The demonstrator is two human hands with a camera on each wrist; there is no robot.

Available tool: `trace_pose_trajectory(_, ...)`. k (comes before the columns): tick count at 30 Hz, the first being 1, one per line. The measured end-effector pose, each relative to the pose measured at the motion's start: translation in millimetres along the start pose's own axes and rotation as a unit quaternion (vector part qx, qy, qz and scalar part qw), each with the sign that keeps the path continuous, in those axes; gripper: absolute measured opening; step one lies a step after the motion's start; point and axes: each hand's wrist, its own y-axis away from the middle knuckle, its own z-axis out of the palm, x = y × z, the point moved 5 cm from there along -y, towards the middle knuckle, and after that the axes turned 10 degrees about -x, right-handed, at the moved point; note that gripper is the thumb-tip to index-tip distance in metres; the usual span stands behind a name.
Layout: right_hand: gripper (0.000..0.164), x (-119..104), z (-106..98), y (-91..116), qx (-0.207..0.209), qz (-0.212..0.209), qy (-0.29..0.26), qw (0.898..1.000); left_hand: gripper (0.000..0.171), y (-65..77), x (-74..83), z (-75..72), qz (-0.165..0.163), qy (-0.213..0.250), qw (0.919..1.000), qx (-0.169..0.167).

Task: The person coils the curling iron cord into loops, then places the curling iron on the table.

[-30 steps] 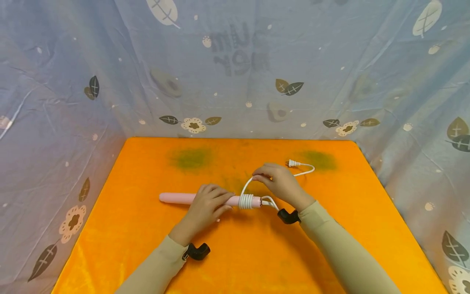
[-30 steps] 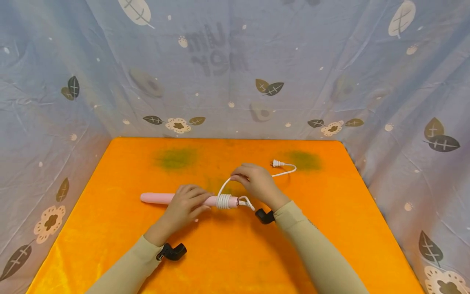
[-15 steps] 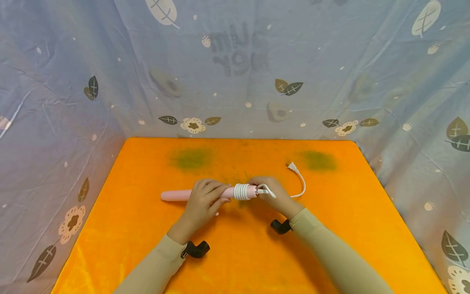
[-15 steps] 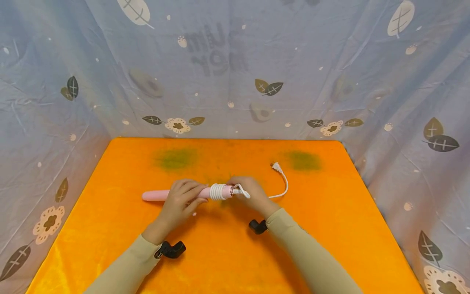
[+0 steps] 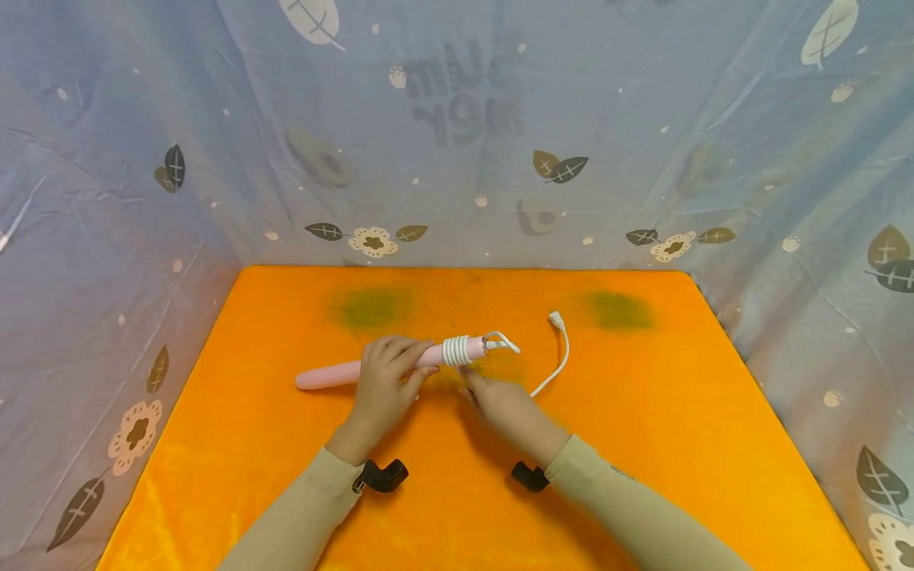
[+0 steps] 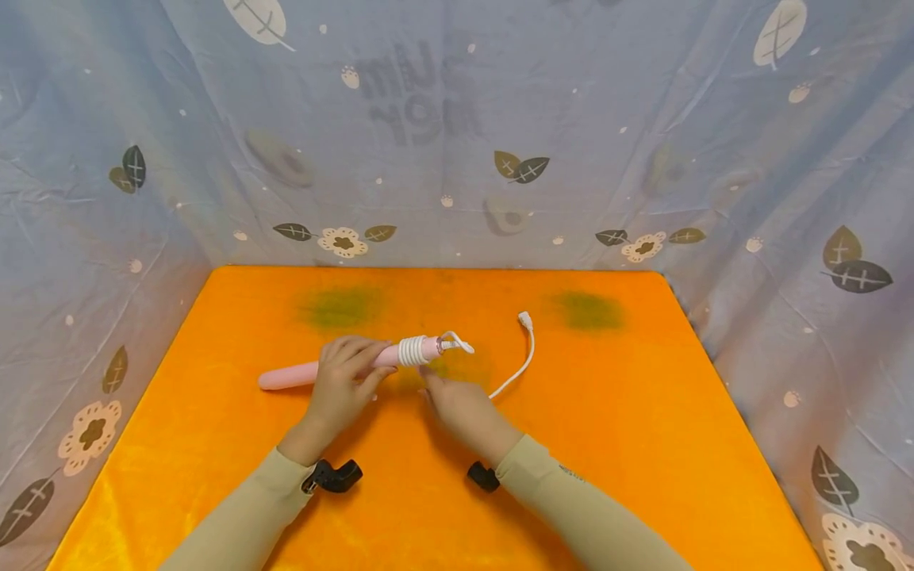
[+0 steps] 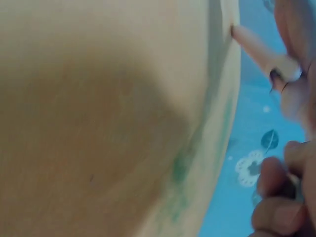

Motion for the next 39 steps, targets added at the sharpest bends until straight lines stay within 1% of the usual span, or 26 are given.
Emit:
trace_pose_trajectory(3, 0.033, -9, -1, 2, 0.002, -0.008, 0.047, 0.999, 0.040, 0.0, -1.3, 1.2, -0.005, -0.006, 1.0000, -0.002)
trace_pose_trajectory(6, 0.027, -12, -3, 4, 0.008, -0.006, 0.066, 0.998, 0.040, -0.1, -2.7, 3.0, -0.007, -0.011, 0.9999, -0.006)
trace_pose_trajectory(15, 0.021, -17, -10, 7, 0.010, -0.019, 0.064, 0.998, 0.039, -1.6, -4.3, 8.4, -0.014, -0.023, 0.9994, -0.021)
trace_pose_trajectory(19, 0.021, -23, -15, 8, 0.015, -0.028, 0.066, 0.997, 0.039, -1.0, -6.0, 10.9, -0.023, -0.030, 0.9989, -0.028)
trace_pose_trajectory(23, 0.019, -32, -22, 7, 0.019, -0.047, 0.064, 0.997, 0.039, 1.1, -8.9, 14.5, -0.030, -0.043, 0.9981, -0.034)
trace_pose_trajectory(26, 0.018, -36, -29, 5, 0.032, -0.054, 0.063, 0.996, 0.038, 3.7, -10.0, 17.8, -0.025, -0.052, 0.9972, -0.048)
trace_pose_trajectory(30, 0.018, -33, -38, 2, 0.070, -0.066, 0.072, 0.993, 0.037, 7.8, -10.1, 23.0, -0.015, -0.061, 0.9952, -0.075)
trace_pose_trajectory(33, 0.018, -30, -44, 0, 0.093, -0.078, 0.078, 0.990, 0.036, 10.1, -9.9, 26.1, -0.012, -0.064, 0.9940, -0.089)
trace_pose_trajectory(39, 0.013, -26, -53, -3, 0.101, -0.073, 0.060, 0.990, 0.035, 14.2, -7.9, 31.1, 0.001, -0.056, 0.9930, -0.104)
